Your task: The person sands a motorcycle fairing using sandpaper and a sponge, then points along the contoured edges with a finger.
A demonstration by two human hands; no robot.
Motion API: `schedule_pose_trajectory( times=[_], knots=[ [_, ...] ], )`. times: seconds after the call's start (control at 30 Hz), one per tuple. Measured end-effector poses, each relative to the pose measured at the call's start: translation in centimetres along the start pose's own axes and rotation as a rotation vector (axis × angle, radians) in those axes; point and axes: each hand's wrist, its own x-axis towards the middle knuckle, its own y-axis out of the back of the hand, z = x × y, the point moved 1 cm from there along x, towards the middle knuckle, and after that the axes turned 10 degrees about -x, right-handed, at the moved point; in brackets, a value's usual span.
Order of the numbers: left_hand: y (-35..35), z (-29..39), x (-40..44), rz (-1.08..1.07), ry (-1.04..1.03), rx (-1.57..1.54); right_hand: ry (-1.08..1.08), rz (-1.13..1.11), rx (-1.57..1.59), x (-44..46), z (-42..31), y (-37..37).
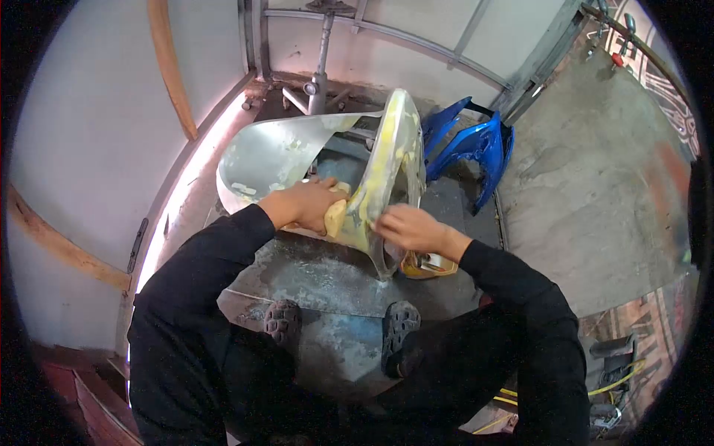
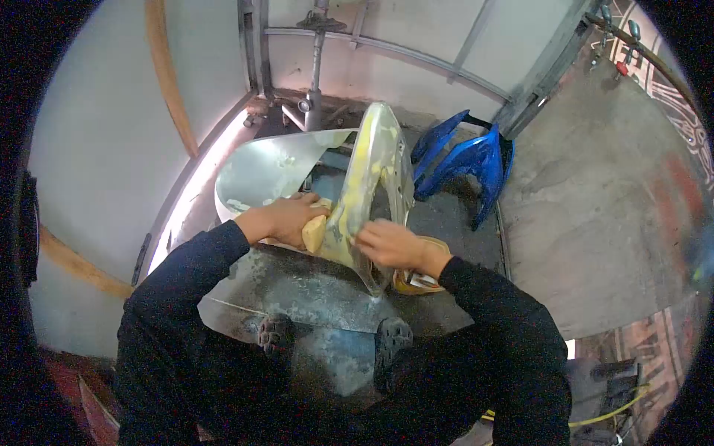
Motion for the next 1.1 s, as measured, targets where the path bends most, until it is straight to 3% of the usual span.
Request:
schedule_pose_trajectory(
  times=[0.1,0.13,0.23,0.27,0.33,0.43,0.53,0.57,0.7,0.83,0.93,0.97,1.0,1.1],
  knots=[
    [0.0,-0.4,0.4,0.005,0.004,0.012,-0.286,0.084,-0.028,2.9,4.2,2.4],
    [-0.1,0.1,0.3,-0.016,0.010,0.000,-0.289,0.117,-0.065,3.1,4.4,2.4],
    [0.7,0.7,-0.2,-0.045,0.030,-0.001,0.019,-0.115,0.088,-0.2,0.4,0.2],
    [0.5,0.7,-0.4,-0.043,0.036,0.012,0.107,-0.149,-0.010,-0.8,-0.5,0.2],
    [0.7,0.6,-0.3,-0.058,0.036,0.044,0.008,0.038,0.033,1.1,1.4,0.7],
    [0.6,0.4,-0.1,-0.085,0.004,0.013,-0.263,0.112,-0.050,3.2,3.8,2.7],
    [0.8,1.0,-0.6,-0.083,0.034,0.041,-0.014,-0.091,0.069,0.2,0.1,0.2],
    [0.4,0.8,-0.6,-0.045,0.024,0.041,0.071,-0.026,0.009,-0.3,-0.6,-0.4],
    [-0.4,0.0,-0.4,0.007,-0.029,-0.032,-0.223,0.106,-0.003,3.4,3.7,2.2],
    [-0.2,0.3,-0.7,0.017,-0.024,0.055,0.072,-0.070,0.049,0.4,-0.2,0.2],
    [-0.4,0.5,-0.6,0.037,-0.017,0.053,-0.082,0.118,0.044,2.5,2.2,1.0],
    [-0.2,0.6,-0.6,0.001,-0.004,0.006,-0.237,0.047,0.013,3.2,3.3,1.6],
    [-0.5,0.5,-0.5,-0.018,0.004,-0.003,-0.298,0.196,-0.006,4.1,4.2,2.0],
    [0.1,0.8,-0.5,-0.031,-0.002,-0.006,-0.078,0.003,0.059,0.5,0.7,-0.3]
  ],
)
